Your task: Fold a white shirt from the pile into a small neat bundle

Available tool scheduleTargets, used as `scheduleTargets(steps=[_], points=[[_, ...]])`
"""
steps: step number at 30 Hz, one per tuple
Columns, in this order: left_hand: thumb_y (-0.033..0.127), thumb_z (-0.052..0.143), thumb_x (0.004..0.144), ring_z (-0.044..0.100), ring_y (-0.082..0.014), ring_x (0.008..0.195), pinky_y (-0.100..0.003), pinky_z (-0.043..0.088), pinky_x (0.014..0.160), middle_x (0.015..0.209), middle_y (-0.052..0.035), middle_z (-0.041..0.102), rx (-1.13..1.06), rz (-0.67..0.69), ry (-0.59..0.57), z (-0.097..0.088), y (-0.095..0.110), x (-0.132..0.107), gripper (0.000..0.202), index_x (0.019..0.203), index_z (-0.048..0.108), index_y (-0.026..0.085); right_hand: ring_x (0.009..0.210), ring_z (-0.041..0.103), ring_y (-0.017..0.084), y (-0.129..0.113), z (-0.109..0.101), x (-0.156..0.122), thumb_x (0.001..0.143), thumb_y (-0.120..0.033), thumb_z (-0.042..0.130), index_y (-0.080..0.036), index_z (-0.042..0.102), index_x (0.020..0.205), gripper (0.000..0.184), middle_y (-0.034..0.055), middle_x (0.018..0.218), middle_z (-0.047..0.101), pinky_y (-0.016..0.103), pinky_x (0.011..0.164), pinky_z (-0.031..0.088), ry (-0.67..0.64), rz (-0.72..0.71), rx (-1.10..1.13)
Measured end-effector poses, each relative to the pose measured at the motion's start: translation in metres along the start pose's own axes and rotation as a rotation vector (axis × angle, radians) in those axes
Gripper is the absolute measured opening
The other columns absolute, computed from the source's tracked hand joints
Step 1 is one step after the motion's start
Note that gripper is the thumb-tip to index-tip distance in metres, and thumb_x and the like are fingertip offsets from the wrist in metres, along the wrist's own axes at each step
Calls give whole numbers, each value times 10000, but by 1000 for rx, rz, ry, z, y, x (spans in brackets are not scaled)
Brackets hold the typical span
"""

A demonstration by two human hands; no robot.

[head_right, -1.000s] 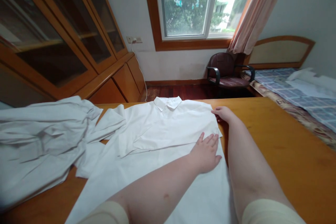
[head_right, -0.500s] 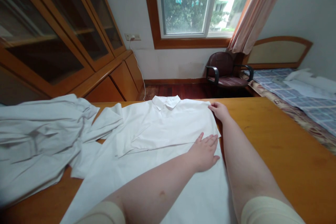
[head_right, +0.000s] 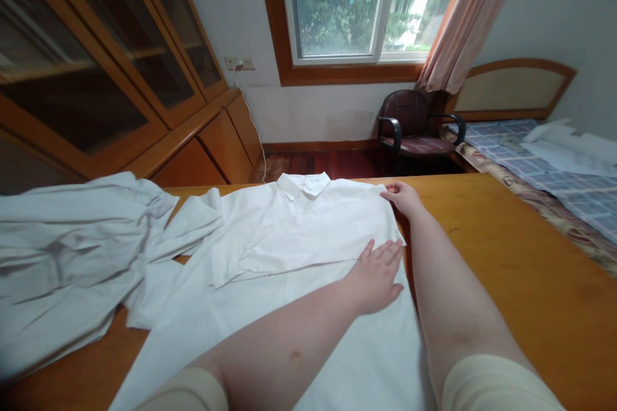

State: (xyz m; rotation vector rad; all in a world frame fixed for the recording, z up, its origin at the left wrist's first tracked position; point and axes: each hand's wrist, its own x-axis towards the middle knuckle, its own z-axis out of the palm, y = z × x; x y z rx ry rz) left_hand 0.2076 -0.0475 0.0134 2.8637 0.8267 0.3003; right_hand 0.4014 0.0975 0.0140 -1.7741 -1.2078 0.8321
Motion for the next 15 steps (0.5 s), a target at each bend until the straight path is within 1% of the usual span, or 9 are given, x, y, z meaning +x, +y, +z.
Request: scheduleTargets(steps=[3, 6, 8, 10, 12, 15], points=[[404, 249, 909, 93, -206, 1409, -461, 143, 1133, 1548, -88, 118, 32, 15, -43, -3, 1, 0, 629, 1438, 204, 66, 591, 563, 124, 3, 1, 1, 712, -282, 672, -177, 591, 989, 307, -2, 682, 602, 221, 555, 465, 49, -37, 3], [389, 229, 913, 68, -210, 1414, -484, 128, 1132, 1550, -79, 113, 32, 27, -64, -5, 1, 1, 615, 1441, 200, 74, 616, 562, 128, 5, 2, 3, 751, -310, 625, -175, 593, 1064, 342, 2, 706, 610, 221, 574, 461, 64, -92, -66], [385, 224, 914, 73, -205, 1413, -495, 126, 1130, 1550, -73, 112, 24, 34, -60, -5, 0, 1, 613, 1443, 194, 76, 657, 574, 134, 4, 1, 4, 773, -317, 598, -173, 603, 1068, 329, 20, 747, 628, 220, 594, 462, 76, -104, -121], [386, 223, 914, 71, -199, 1413, -494, 126, 1129, 1552, -72, 102, 23, 35, -51, -5, 0, 0, 617, 1444, 183, 74, 660, 579, 139, 0, -2, 3, 772, -336, 606, -167, 614, 1031, 309, 38, 764, 639, 221, 584, 461, 77, -74, -159], [387, 223, 914, 58, -193, 1415, -485, 124, 1131, 1553, -75, 86, 25, 35, -42, -5, 0, 0, 623, 1446, 169, 67, 624, 573, 141, -5, -6, 2, 713, -352, 682, -162, 623, 946, 307, 42, 735, 640, 224, 545, 457, -2, -15, -185], [385, 232, 909, 46, -185, 1417, -477, 118, 1133, 1554, -80, 71, 15, 33, -28, -6, 0, 0, 635, 1450, 148, 64, 545, 546, 133, -12, -14, -1, 576, -329, 798, -164, 593, 729, 304, 16, 613, 602, 226, 487, 448, -222, 82, -223]])
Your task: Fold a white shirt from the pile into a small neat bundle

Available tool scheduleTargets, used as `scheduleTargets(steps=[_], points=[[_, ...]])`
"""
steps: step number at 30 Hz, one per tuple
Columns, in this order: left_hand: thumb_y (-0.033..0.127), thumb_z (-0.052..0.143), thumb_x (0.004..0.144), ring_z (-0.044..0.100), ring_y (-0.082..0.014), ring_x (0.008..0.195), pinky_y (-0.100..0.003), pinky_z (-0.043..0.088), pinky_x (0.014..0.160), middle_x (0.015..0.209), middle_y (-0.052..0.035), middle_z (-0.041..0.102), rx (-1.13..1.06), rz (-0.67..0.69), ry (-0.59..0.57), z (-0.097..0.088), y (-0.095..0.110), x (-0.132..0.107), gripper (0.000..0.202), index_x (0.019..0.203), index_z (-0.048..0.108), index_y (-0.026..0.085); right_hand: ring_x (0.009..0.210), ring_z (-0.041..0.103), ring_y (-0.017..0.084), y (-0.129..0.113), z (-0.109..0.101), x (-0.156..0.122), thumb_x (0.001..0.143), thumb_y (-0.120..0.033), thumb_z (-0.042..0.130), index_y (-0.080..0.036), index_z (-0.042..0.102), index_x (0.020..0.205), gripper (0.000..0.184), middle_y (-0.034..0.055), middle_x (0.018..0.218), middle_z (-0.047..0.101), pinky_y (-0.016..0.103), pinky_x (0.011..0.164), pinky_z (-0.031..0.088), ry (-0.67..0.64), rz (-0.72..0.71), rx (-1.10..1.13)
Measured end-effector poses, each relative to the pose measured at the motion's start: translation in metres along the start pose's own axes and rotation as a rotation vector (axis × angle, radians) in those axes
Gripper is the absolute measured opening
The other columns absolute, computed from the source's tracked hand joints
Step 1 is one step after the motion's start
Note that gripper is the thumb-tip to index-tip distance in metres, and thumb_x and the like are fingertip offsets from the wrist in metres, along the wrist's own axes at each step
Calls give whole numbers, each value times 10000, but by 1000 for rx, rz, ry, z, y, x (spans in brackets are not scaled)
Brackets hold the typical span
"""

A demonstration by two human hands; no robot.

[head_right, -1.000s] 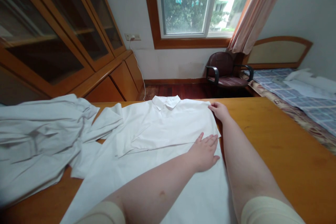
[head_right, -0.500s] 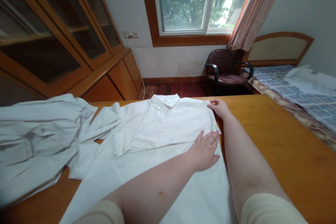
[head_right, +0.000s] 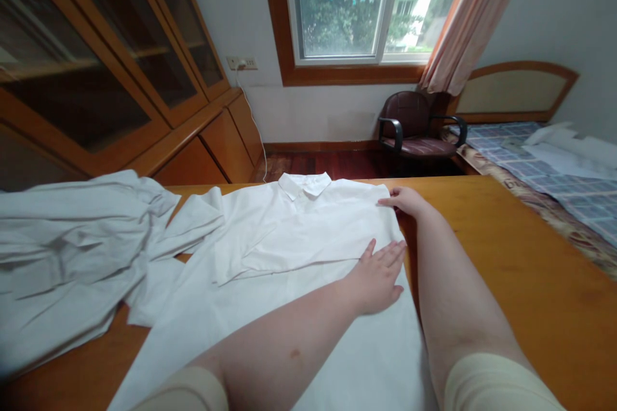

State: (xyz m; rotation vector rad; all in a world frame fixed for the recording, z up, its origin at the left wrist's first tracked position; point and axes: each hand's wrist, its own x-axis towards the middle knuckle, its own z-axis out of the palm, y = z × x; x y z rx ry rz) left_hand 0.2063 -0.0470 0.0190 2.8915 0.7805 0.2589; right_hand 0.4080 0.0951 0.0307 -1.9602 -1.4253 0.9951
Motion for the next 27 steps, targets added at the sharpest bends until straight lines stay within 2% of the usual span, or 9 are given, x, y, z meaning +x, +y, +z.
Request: scheduleTargets(steps=[3, 6, 9, 12, 15, 17, 19, 23, 27], points=[[380, 241, 904, 62, -184, 1416, -482, 115, 1132, 1553, -85, 71, -17, 1, 8, 1, -1, 1, 643, 1451, 139, 58, 501, 525, 118, 2, -4, -3, 579, -326, 796, -173, 528, 603, 309, -11, 526, 552, 227, 479, 457, -99, 52, 39], [368, 235, 908, 91, -193, 1410, -491, 126, 1129, 1550, -88, 104, -21, 24, -14, 2, -1, 1, 624, 1443, 165, 55, 529, 549, 117, 9, -4, -4, 640, -335, 753, -180, 543, 656, 262, -12, 568, 580, 226, 517, 486, -121, 61, 189], [346, 235, 915, 125, -196, 1401, -488, 146, 1125, 1541, -58, 170, -29, 53, -29, 0, 0, 1, 576, 1435, 215, 99, 571, 581, 120, 13, -4, -5, 680, -330, 722, -191, 546, 711, 227, -4, 622, 608, 222, 549, 506, -125, 88, 327], [345, 264, 914, 158, -211, 1391, -466, 166, 1122, 1541, -63, 171, -52, 4, -6, -6, 2, 0, 573, 1442, 196, 134, 565, 593, 123, 10, -10, -10, 678, -356, 735, -185, 556, 718, 250, 22, 633, 628, 209, 519, 503, -129, 160, 313], [355, 302, 909, 210, -216, 1374, -440, 179, 1120, 1530, -106, 191, -75, -56, 14, -10, 3, 0, 593, 1445, 170, 138, 517, 590, 132, 6, -17, -15, 616, -394, 788, -159, 601, 712, 315, 58, 612, 641, 211, 463, 494, -299, 278, 180], [367, 323, 904, 203, -225, 1377, -450, 172, 1120, 1523, -116, 208, -65, -82, 13, -9, 3, 0, 604, 1443, 174, 139, 480, 579, 139, 6, -21, -17, 564, -378, 822, -148, 620, 693, 331, 63, 567, 632, 224, 436, 493, -436, 347, 92], [380, 317, 906, 180, -231, 1386, -464, 156, 1123, 1522, -111, 215, -42, -117, 19, -4, 1, 1, 609, 1445, 176, 136, 461, 568, 137, 8, -22, -18, 531, -335, 840, -146, 628, 690, 326, 52, 533, 621, 226, 423, 491, -506, 374, 49], [452, 295, 905, 190, -257, 1384, -454, 144, 1126, 1507, -123, 255, -39, -219, 39, 7, -2, 2, 639, 1441, 214, 115, 471, 559, 108, 13, -22, -21, 550, -301, 826, -161, 628, 763, 323, 29, 595, 640, 202, 440, 487, -532, 340, 161], [495, 290, 895, 190, -283, 1385, -474, 137, 1119, 1497, -129, 278, -55, -239, 23, 12, -6, 3, 641, 1428, 268, 139, 460, 543, 101, 10, -17, -30, 612, -370, 783, -170, 575, 675, 295, 17, 557, 599, 214, 462, 491, -422, 364, 181]])
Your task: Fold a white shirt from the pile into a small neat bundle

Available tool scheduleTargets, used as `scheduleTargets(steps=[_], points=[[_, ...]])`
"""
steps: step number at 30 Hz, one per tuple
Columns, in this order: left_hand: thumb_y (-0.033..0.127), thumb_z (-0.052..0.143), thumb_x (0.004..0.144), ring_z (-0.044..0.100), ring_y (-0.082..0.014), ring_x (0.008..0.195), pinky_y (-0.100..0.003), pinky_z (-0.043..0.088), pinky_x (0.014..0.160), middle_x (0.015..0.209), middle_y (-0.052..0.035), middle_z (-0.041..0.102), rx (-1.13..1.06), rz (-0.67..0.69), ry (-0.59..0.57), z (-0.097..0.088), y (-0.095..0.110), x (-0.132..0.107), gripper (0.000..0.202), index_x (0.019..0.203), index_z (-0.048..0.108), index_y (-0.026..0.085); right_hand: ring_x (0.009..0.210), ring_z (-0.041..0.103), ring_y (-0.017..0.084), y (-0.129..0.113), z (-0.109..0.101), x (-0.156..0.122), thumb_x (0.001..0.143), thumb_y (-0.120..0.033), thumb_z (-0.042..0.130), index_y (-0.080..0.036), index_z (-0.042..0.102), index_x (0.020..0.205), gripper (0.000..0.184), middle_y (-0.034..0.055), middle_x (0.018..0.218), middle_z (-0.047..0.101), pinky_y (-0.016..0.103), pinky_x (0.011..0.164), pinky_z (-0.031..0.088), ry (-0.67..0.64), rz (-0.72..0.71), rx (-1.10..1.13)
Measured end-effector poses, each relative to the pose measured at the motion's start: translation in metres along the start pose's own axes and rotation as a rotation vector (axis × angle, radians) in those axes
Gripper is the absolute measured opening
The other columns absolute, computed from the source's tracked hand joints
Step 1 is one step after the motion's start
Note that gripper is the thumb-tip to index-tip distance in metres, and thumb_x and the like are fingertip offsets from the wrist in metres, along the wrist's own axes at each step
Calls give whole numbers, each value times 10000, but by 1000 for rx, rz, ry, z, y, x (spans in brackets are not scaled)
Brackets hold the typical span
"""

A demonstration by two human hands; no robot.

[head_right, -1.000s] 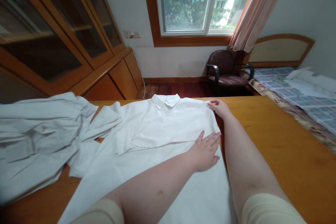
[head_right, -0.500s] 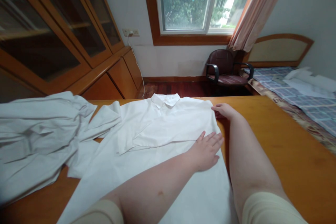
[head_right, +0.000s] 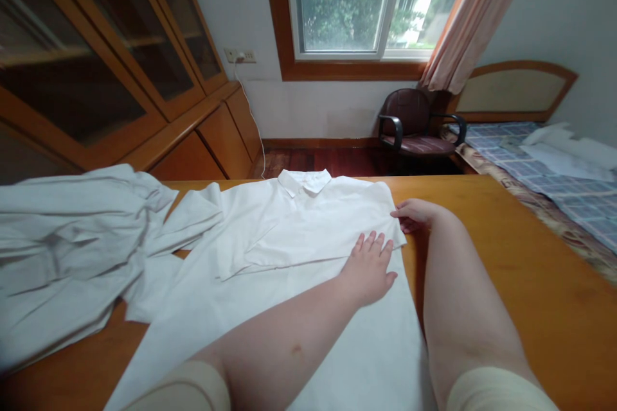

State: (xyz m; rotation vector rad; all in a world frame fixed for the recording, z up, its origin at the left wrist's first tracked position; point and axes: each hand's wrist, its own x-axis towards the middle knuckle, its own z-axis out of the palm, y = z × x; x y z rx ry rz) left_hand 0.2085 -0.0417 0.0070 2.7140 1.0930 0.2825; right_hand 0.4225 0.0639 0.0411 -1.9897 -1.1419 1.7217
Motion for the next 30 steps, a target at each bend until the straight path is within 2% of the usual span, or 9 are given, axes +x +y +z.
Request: scheduleTargets(steps=[3, 7, 11, 14, 16, 20, 23, 26, 30], points=[[500, 287, 897, 199, -287, 1382, -478, 130, 1118, 1496, -124, 278, -7, 2, 8, 0, 0, 0, 629, 1429, 267, 167, 459, 540, 116, 0, 11, -10, 630, -443, 757, -177, 567, 639, 327, 24, 536, 584, 233, 462, 486, 45, 22, -102], [500, 303, 894, 208, -288, 1377, -480, 128, 1118, 1494, -129, 276, 4, 3, 13, -1, 0, 0, 628, 1430, 258, 176, 439, 514, 121, 12, 27, -23, 589, -385, 788, -186, 584, 627, 287, 8, 499, 565, 232, 427, 451, 106, -5, -238], [464, 334, 891, 218, -268, 1371, -463, 126, 1126, 1480, -117, 306, 5, 22, 42, -2, 1, -1, 610, 1417, 281, 160, 476, 516, 113, 31, 40, -30, 655, -348, 736, -195, 539, 629, 250, -9, 533, 543, 224, 455, 468, 259, -141, -58], [443, 341, 893, 226, -262, 1365, -462, 133, 1126, 1473, -114, 319, -4, 15, 55, -4, 2, -1, 603, 1419, 276, 156, 489, 510, 98, 41, 45, -33, 691, -339, 707, -204, 505, 654, 246, -30, 548, 512, 213, 486, 482, 304, -192, 85], [447, 343, 892, 225, -270, 1366, -469, 138, 1123, 1474, -119, 316, -8, -3, 54, -4, 2, -2, 608, 1422, 271, 160, 465, 498, 93, 44, 45, -33, 715, -344, 681, -205, 492, 659, 241, -36, 529, 499, 211, 472, 466, 308, -199, 83], [478, 340, 888, 185, -297, 1381, -490, 130, 1116, 1488, -125, 289, -2, -16, 20, -3, 1, -2, 625, 1431, 259, 180, 442, 508, 122, 48, 41, -31, 737, -418, 638, -206, 503, 659, 263, -13, 493, 532, 229, 428, 409, 372, -205, -107], [492, 325, 891, 157, -316, 1388, -501, 110, 1116, 1497, -129, 273, 0, -10, -2, -2, 0, -1, 627, 1433, 268, 183, 432, 492, 128, 49, 35, -31, 688, -464, 672, -201, 538, 628, 301, -1, 470, 548, 242, 436, 367, 485, -190, -352], [502, 293, 898, 145, -315, 1392, -497, 104, 1116, 1503, -128, 261, 8, -4, -21, -2, 0, -1, 625, 1439, 265, 190, 473, 501, 131, 48, 29, -33, 641, -482, 701, -196, 577, 622, 312, 9, 528, 596, 245, 467, 342, 559, -191, -531], [511, 285, 899, 160, -311, 1390, -496, 110, 1114, 1508, -113, 256, 28, 3, -49, -4, 0, -1, 617, 1443, 264, 220, 570, 554, 162, 43, 32, -37, 738, -570, 560, -186, 613, 699, 390, 38, 640, 644, 257, 521, 352, 640, -227, -596]])
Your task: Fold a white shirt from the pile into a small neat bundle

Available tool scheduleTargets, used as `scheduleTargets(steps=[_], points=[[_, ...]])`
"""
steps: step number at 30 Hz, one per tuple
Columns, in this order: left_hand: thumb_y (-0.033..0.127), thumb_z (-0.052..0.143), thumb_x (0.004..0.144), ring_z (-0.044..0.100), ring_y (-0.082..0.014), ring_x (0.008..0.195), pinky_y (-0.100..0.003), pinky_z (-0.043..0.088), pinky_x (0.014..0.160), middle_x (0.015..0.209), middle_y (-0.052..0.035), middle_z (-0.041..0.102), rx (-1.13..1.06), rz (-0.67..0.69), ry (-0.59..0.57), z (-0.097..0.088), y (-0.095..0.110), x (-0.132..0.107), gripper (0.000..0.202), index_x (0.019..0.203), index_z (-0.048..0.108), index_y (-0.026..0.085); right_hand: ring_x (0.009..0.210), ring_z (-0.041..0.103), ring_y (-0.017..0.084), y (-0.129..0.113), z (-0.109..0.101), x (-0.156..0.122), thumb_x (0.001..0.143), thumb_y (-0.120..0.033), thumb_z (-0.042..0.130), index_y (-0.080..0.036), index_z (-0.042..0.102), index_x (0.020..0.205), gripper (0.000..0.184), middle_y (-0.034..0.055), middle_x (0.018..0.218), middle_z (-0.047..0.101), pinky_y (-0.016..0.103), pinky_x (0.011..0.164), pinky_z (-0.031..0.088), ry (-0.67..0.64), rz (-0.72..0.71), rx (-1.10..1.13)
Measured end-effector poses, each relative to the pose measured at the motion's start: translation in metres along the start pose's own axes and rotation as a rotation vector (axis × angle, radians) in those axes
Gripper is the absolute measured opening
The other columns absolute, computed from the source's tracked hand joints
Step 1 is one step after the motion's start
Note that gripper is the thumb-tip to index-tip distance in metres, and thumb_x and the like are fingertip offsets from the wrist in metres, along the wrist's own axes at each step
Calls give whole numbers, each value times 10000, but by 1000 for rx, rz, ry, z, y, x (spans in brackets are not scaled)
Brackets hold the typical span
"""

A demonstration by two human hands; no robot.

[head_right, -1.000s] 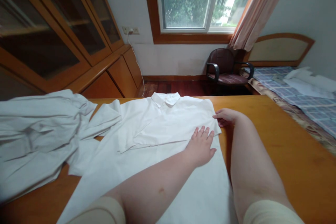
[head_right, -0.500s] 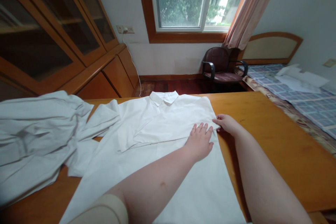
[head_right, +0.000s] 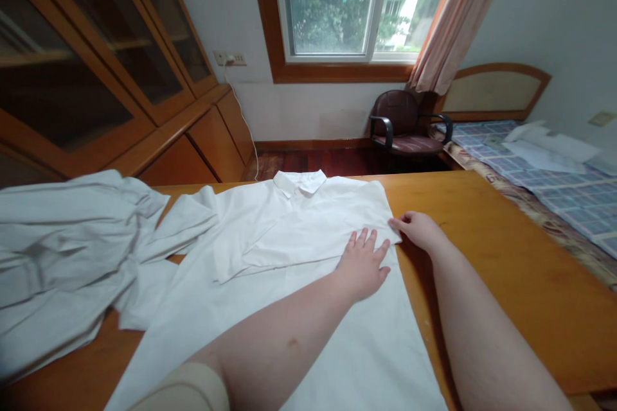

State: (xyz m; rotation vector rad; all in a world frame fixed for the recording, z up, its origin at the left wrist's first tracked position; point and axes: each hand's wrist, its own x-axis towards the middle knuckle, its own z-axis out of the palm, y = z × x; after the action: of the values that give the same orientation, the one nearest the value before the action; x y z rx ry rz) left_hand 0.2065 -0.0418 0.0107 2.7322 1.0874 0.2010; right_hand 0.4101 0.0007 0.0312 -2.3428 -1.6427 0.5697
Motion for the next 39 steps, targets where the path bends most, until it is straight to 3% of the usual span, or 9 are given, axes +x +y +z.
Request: scheduleTargets(steps=[9, 13, 18, 20, 23, 27, 30, 34, 39], points=[[489, 314, 893, 193, -278, 1382, -481, 119, 1121, 1499, -93, 283, 5, 9, 53, -4, 2, -1, 598, 1431, 292, 229, 708, 589, 222, -36, 23, -1, 875, -480, 375, -190, 627, 808, 390, 99, 777, 662, 284, 550, 327, 177, 37, -180], [534, 303, 879, 111, -327, 1395, -526, 86, 1115, 1511, -101, 253, 12, -189, 118, -6, 0, 1, 644, 1435, 301, 209, 776, 608, 231, -33, 26, 4, 895, -386, 361, -179, 636, 899, 344, 122, 856, 672, 292, 603, 365, 204, 55, -167], [593, 312, 841, 93, -378, 1389, -599, 53, 1085, 1522, -95, 228, -5, -315, 22, -1, -5, 5, 686, 1440, 294, 259, 862, 620, 270, -29, 24, 5, 864, -327, 401, -147, 615, 1058, 340, 153, 951, 673, 341, 697, 428, 213, 146, -168], [600, 304, 837, 80, -386, 1390, -621, 30, 1073, 1528, -77, 215, -12, -312, -8, 0, -5, 6, 679, 1443, 276, 297, 960, 600, 295, -29, 23, 2, 853, -316, 419, -121, 577, 1151, 389, 174, 1058, 649, 377, 782, 439, 334, 89, -202], [593, 306, 837, 63, -403, 1388, -645, 7, 1056, 1531, -74, 205, -27, -306, -29, -2, -3, 5, 660, 1438, 279, 322, 1198, 471, 295, -34, 25, -2, 879, -323, 403, -105, 476, 1299, 478, 175, 1319, 510, 412, 981, 358, 496, -220, -269], [580, 308, 838, 65, -400, 1388, -644, -2, 1057, 1532, -89, 197, -29, -300, -41, -7, -2, 5, 651, 1424, 322, 296, 1362, 264, 276, -41, 37, -3, 922, -401, 339, -209, 449, 1352, 484, 91, 1490, 309, 460, 1081, 233, 265, -497, -342], [586, 304, 835, 60, -392, 1391, -646, -13, 1055, 1533, -85, 195, -27, -304, -35, -6, -2, 5, 672, 1441, 281, 296, 1380, 226, 268, -38, 45, 3, 926, -467, 293, -211, 353, 1418, 558, 101, 1507, 262, 464, 1078, 241, 110, -394, -329], [591, 291, 834, 41, -388, 1394, -650, -21, 1053, 1539, -59, 184, -32, -315, -51, -5, -2, 6, 669, 1446, 257, 323, 1379, 220, 282, -33, 44, 10, 887, -568, 315, -169, 253, 1458, 700, 108, 1518, 230, 455, 1086, 226, 103, -259, -335], [595, 267, 838, 38, -386, 1395, -650, -29, 1054, 1541, -47, 179, -41, -306, -64, -6, -2, 5, 664, 1445, 261, 324, 1202, 459, 302, -53, 30, 22, 885, -566, 299, -156, 490, 1297, 613, 151, 1331, 505, 441, 962, 357, 167, -130, -353]])
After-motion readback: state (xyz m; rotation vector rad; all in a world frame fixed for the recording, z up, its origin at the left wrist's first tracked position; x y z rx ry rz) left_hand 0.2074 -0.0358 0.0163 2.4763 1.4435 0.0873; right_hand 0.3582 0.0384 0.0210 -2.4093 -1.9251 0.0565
